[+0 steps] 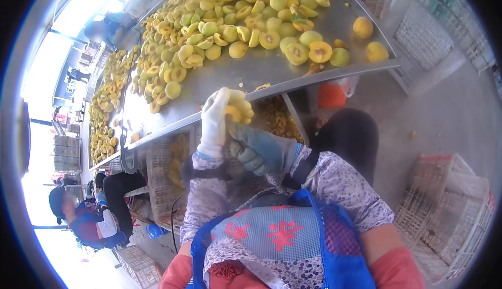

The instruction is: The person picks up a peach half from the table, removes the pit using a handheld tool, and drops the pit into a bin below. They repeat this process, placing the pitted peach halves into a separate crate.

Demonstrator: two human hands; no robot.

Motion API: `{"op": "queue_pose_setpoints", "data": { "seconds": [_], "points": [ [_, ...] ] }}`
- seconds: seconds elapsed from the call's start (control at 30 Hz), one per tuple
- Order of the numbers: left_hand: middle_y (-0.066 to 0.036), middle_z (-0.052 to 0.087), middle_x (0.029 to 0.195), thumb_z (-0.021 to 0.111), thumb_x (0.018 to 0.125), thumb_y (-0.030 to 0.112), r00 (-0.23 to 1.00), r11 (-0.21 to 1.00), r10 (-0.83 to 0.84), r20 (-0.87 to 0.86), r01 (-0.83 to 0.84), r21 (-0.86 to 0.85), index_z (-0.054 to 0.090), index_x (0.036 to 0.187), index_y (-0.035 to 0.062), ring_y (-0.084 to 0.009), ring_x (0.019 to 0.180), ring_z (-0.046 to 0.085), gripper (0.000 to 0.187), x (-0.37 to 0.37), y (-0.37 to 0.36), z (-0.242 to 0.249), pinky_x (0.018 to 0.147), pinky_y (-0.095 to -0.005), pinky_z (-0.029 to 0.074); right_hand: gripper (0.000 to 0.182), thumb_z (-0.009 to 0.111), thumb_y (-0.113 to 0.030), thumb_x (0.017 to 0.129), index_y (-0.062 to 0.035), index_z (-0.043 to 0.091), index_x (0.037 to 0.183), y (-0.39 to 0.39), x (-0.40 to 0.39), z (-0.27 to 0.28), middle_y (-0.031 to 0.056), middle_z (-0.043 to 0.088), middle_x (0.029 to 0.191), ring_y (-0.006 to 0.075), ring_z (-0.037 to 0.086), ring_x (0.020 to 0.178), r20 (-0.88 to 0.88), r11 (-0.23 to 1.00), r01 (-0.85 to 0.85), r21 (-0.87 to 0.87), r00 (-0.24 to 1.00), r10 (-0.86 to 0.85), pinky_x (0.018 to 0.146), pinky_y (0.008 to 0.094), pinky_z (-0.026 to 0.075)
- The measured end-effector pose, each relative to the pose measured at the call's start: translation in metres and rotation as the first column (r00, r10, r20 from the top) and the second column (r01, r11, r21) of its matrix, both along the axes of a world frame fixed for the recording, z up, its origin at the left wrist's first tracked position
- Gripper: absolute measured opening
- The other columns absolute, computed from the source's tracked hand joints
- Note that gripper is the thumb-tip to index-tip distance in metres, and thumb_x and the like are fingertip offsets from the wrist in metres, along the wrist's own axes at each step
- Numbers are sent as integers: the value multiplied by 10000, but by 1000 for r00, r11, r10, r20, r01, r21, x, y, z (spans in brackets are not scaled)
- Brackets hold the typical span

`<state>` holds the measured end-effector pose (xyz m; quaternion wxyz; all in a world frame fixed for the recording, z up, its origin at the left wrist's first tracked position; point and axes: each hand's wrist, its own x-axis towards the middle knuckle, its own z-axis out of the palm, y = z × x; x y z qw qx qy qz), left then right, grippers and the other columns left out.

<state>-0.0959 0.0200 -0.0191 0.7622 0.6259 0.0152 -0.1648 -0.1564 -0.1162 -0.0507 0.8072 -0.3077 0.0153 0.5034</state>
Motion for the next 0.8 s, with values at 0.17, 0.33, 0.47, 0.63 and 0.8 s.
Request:
{"op": "queue_pose_setpoints", "data": {
  "seconds": [0.17,0.33,0.47,0.63,0.8],
  "points": [
    [-87,660,777,554,985,329,999,999,-44,-29,44,-17,658,956,18,-211,661,635,329,-4,0,5,594,-328,541,534,420,-654,990,-147,489,835,0,-3,1,-95,279,525,28,228,370,-37,999,-1,-32,999,-1,309,199,200],
    [-38,610,843,573,965,372,977,910,70,-203,-146,-388,590,1020,81,-224,746,611,297,-5,2,-8,587,-348,535,523,433,-632,996,-151,479,797,2,-3,9,-96,290,549,15,224,395,42,999,16,-42,999,-14,321,202,187],
    [53,614,909,572,971,364,955,765,219,-201,-296,-572,599,1019,179,-173,814,600,193,9,39,-9,667,-299,523,443,468,-506,1004,-105,562,840,-1,-2,1,6,498,584,151,478,442,292,906,-159,-391,912,287,422,304,414],
    [-88,690,843,605,970,290,901,824,283,329,-404,397,688,1000,33,-203,760,692,271,-20,162,46,620,-275,540,457,473,-468,987,-71,689,1058,1,-6,-26,193,712,993,390,675,982,551,374,406,-834,565,615,875,491,504],
    [-144,706,1146,710,870,330,983,227,-119,140,-110,968,669,1185,13,-218,1073,656,449,-21,252,82,963,-345,489,393,618,-431,942,-42,668,928,13,-4,-37,214,686,832,419,667,788,773,392,684,-615,423,473,696,482,511]
  ]
}}
